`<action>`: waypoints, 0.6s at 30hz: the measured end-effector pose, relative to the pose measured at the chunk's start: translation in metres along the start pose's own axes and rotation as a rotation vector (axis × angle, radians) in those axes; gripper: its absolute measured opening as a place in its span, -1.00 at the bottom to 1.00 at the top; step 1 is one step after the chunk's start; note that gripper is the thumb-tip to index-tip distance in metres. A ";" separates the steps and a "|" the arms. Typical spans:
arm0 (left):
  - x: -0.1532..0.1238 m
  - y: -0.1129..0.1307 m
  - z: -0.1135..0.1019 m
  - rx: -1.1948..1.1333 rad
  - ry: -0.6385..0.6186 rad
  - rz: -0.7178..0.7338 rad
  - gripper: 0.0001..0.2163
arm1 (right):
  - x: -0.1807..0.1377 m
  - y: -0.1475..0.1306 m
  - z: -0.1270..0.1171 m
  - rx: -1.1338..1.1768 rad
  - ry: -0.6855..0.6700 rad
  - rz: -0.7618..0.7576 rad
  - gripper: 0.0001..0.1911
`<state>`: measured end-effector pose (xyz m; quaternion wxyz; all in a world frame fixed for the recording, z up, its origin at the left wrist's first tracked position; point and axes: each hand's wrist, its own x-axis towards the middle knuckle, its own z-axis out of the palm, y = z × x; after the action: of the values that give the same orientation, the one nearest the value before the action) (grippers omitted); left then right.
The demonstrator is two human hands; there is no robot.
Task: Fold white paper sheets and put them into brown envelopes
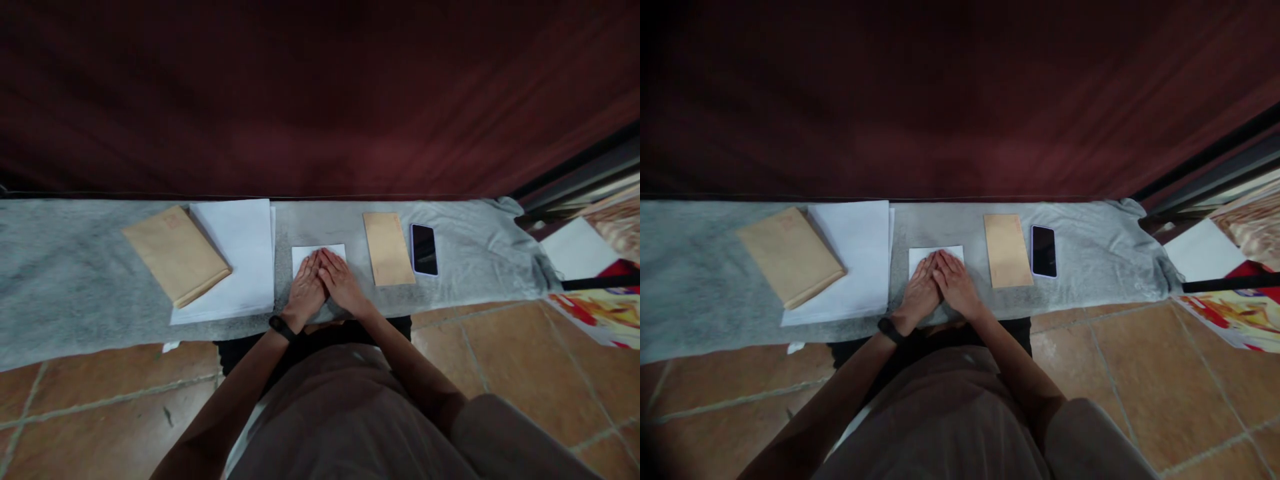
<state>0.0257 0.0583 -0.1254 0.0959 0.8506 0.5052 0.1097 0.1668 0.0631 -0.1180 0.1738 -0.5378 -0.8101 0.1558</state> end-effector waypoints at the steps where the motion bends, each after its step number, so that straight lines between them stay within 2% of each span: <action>1: 0.000 0.000 0.001 0.004 -0.004 -0.003 -0.44 | 0.000 -0.001 0.002 -0.033 -0.005 0.005 -0.44; 5: 0.000 -0.001 0.002 0.027 -0.010 -0.014 -0.42 | -0.003 -0.002 0.005 -0.122 -0.005 0.034 -0.43; 13: 0.001 -0.002 0.000 0.072 0.008 0.020 -0.43 | -0.004 0.004 0.011 -0.132 0.032 0.047 -0.42; 18: 0.000 -0.005 -0.003 0.032 0.038 -0.043 -0.45 | -0.001 0.011 0.011 -0.176 0.072 0.066 -0.42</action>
<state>0.0210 0.0604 -0.1241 0.0749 0.8388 0.5268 0.1153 0.1715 0.0653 -0.1324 0.1496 -0.5825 -0.7958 0.0702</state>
